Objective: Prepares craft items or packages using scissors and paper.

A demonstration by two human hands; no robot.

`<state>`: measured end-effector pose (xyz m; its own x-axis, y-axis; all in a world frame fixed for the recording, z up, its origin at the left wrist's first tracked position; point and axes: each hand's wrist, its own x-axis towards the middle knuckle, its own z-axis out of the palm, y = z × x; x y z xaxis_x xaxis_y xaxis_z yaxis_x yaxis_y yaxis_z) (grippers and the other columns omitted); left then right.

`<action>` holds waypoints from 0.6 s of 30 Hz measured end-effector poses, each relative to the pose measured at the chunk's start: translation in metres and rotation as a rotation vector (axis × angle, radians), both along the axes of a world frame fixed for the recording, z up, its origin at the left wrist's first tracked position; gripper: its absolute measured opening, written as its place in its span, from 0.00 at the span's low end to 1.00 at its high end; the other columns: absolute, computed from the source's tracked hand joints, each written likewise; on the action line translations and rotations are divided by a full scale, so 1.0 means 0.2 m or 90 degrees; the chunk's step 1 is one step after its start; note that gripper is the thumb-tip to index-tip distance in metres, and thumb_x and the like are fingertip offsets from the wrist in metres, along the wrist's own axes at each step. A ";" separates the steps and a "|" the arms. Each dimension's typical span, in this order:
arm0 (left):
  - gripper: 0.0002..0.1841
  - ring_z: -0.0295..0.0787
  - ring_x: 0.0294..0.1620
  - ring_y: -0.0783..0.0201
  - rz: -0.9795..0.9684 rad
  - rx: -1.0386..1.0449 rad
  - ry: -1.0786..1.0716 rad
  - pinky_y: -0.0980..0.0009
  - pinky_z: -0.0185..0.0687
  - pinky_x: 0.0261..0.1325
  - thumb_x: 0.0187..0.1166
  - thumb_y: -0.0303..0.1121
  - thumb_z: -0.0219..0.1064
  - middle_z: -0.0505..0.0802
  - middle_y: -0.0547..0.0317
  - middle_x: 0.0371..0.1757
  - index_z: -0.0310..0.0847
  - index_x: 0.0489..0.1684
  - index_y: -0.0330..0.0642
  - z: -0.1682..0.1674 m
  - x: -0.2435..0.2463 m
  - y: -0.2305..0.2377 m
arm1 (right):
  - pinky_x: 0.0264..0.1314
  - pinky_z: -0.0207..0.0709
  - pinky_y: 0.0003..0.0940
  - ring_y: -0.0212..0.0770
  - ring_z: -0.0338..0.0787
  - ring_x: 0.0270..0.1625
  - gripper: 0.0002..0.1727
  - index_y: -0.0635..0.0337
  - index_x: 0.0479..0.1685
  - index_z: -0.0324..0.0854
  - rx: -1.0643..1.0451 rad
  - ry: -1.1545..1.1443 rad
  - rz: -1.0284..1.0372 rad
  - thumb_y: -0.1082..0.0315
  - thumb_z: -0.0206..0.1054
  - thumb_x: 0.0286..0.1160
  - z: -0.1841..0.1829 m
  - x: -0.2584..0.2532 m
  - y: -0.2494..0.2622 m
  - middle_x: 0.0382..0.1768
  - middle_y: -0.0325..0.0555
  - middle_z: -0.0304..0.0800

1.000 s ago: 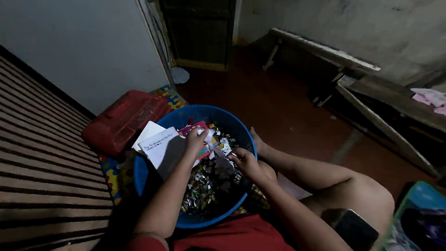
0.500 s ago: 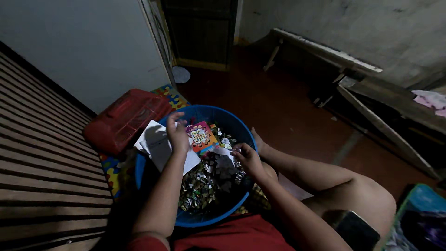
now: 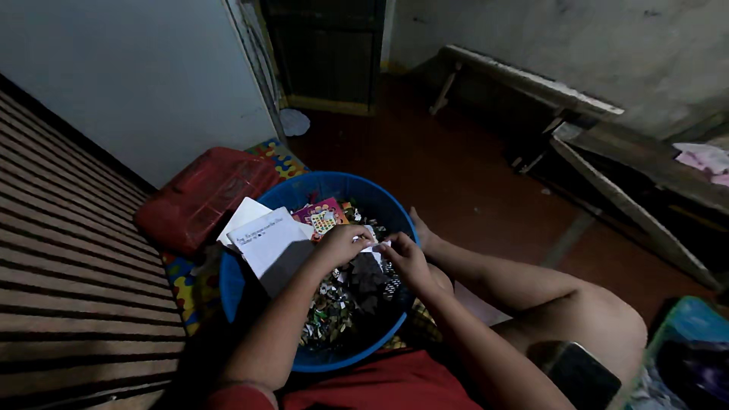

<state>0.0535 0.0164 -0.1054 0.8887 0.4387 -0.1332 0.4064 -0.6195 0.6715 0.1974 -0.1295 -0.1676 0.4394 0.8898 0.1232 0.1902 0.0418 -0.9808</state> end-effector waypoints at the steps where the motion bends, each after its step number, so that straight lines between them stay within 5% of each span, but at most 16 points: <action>1: 0.16 0.87 0.66 0.54 -0.004 -0.001 -0.002 0.48 0.76 0.75 0.89 0.40 0.61 0.92 0.49 0.61 0.89 0.60 0.41 0.00 0.00 0.01 | 0.45 0.84 0.29 0.30 0.88 0.38 0.11 0.66 0.50 0.80 0.000 0.001 -0.001 0.66 0.67 0.81 0.00 0.00 0.00 0.40 0.44 0.91; 6: 0.18 0.88 0.64 0.52 -0.005 -0.016 -0.006 0.46 0.76 0.73 0.84 0.46 0.68 0.94 0.48 0.57 0.91 0.55 0.41 0.00 0.00 -0.03 | 0.42 0.81 0.23 0.25 0.84 0.34 0.06 0.64 0.41 0.84 0.026 0.011 -0.017 0.69 0.70 0.77 0.00 -0.01 -0.01 0.33 0.38 0.88; 14: 0.14 0.89 0.60 0.50 0.117 -0.030 -0.090 0.44 0.79 0.70 0.84 0.39 0.68 0.93 0.45 0.53 0.91 0.51 0.36 -0.01 -0.04 0.08 | 0.45 0.83 0.25 0.26 0.87 0.37 0.02 0.62 0.36 0.84 0.115 0.060 -0.030 0.74 0.70 0.75 -0.04 0.02 -0.01 0.34 0.37 0.90; 18: 0.12 0.90 0.53 0.54 0.151 -0.038 -0.150 0.49 0.82 0.64 0.84 0.37 0.69 0.93 0.47 0.48 0.90 0.47 0.35 -0.01 -0.06 0.12 | 0.51 0.83 0.26 0.30 0.87 0.46 0.12 0.66 0.53 0.86 0.008 -0.036 0.058 0.66 0.68 0.80 -0.01 0.01 0.00 0.49 0.46 0.88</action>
<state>0.0417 0.0405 -0.1076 0.7726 0.6341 0.0311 0.3641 -0.4828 0.7965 0.1996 -0.1300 -0.1697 0.3490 0.9240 0.1562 0.2397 0.0731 -0.9681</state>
